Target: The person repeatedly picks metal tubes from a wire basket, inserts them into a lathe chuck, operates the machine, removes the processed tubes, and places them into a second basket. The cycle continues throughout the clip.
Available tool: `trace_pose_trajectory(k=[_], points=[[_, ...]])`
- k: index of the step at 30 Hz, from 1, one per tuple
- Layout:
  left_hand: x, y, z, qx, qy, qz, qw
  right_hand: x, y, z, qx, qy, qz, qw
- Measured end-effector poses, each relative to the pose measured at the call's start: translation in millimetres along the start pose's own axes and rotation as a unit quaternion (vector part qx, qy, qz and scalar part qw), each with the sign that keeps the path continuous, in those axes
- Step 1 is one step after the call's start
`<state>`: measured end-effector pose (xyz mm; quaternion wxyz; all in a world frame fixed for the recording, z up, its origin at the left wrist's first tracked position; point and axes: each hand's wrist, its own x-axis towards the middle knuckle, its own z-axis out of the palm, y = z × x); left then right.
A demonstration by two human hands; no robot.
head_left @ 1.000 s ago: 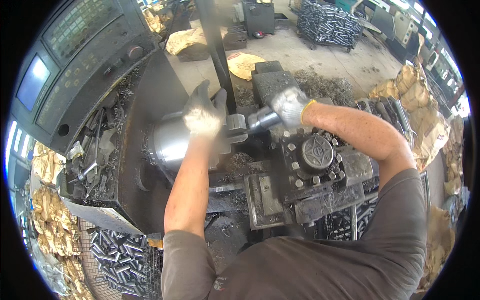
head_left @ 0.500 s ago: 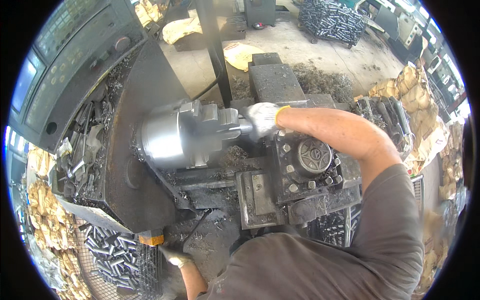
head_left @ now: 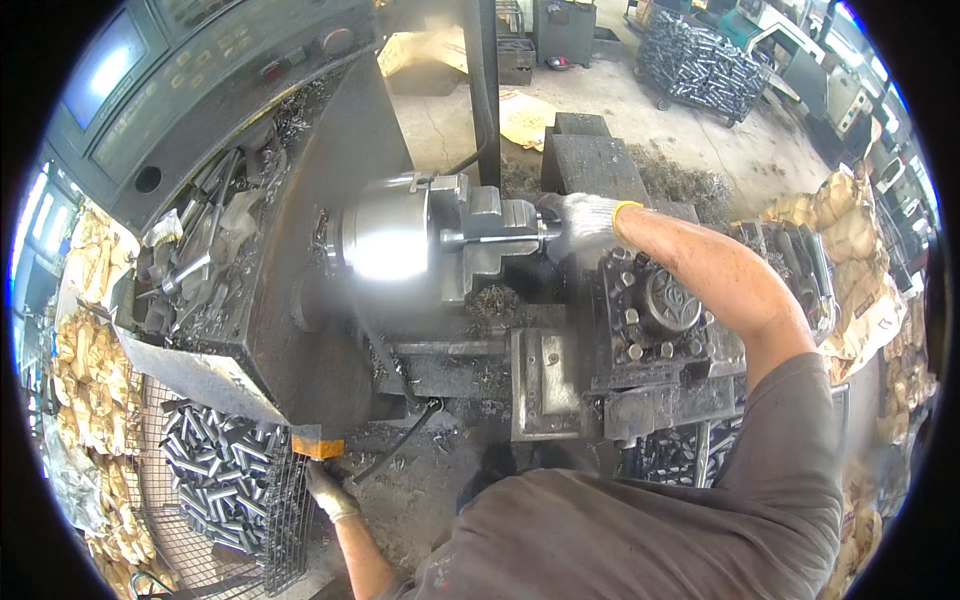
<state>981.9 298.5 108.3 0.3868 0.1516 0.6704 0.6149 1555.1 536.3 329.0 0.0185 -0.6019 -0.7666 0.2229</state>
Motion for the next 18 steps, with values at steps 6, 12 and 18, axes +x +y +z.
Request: trace_pose_trajectory(k=[6,12,18], points=[[-30,16,-7,0.300,0.131,0.234,0.915,-120,-44,-16,0.092,0.292,0.028,0.952],[-64,167,128,0.227,0.000,0.745,0.627,-257,-97,76,0.251,0.439,-0.067,0.860],[-45,309,357,0.385,-0.043,0.685,0.618,-270,-106,125,0.355,0.338,0.023,0.871]])
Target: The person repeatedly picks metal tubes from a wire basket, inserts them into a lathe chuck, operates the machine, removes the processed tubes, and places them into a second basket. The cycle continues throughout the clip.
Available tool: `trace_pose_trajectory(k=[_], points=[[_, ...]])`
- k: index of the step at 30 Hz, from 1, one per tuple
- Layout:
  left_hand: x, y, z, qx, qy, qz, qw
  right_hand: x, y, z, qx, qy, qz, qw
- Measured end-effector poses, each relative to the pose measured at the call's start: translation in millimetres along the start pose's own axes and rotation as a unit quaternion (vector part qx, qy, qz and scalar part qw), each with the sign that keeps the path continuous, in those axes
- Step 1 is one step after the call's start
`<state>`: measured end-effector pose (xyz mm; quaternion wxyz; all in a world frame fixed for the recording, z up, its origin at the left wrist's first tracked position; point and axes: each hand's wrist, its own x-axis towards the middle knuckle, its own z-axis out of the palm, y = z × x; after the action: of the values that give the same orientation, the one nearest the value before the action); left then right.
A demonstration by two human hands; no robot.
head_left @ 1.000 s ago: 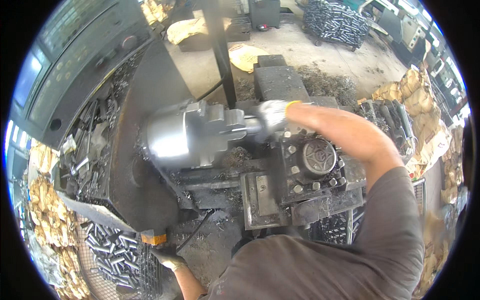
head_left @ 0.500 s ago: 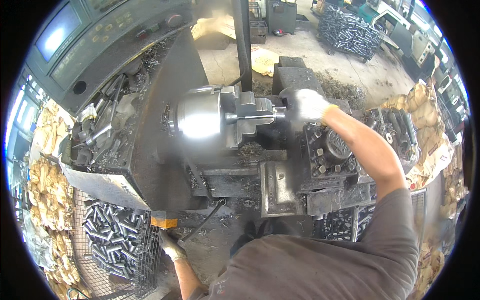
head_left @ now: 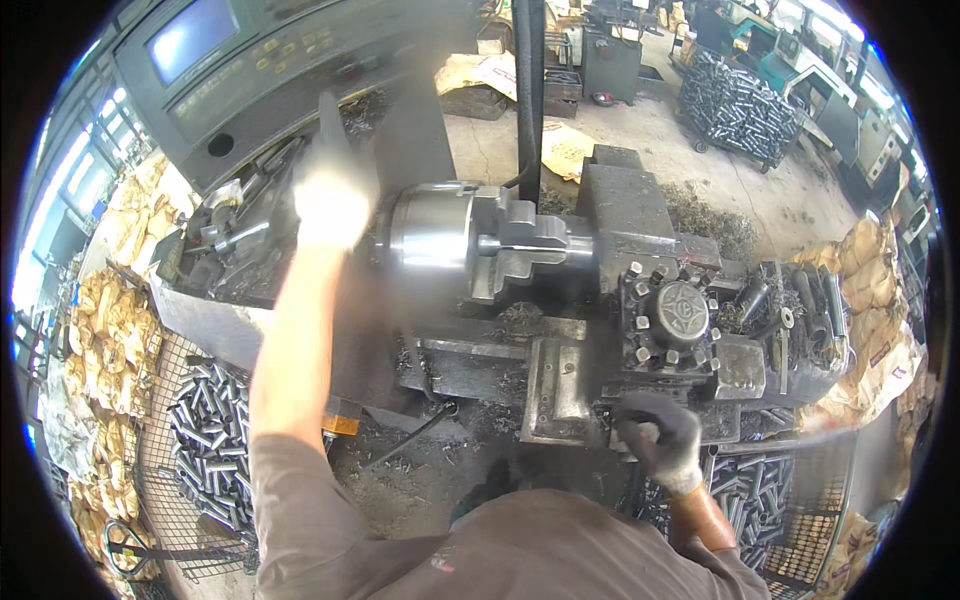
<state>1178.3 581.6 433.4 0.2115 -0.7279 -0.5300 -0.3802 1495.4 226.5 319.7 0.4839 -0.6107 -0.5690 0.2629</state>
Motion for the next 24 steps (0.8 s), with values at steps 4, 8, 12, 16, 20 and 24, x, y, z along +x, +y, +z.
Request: trace_pose_trajectory(k=[4,8,12,16,20,24], points=[[74,-29,31,0.164,-0.154,-0.083,0.971,-10,20,-5,-0.011,-0.064,-0.009,0.998],[28,17,41,0.065,-0.043,-0.065,0.995,-26,38,-2,0.002,-0.116,0.120,0.986],[-144,70,-15,-0.107,-0.080,0.073,0.988,-28,51,32,0.013,-0.188,0.119,0.975],[-437,47,-81,-0.140,-0.404,-0.269,0.863,-28,54,100,0.036,-0.376,-0.013,0.926],[-749,53,-248,-0.012,-0.310,-0.683,0.661,-79,74,190,0.017,-0.504,-0.087,0.859],[-998,217,-469,0.177,0.128,-0.892,0.396,-155,59,292,-0.056,-0.654,-0.164,0.736]])
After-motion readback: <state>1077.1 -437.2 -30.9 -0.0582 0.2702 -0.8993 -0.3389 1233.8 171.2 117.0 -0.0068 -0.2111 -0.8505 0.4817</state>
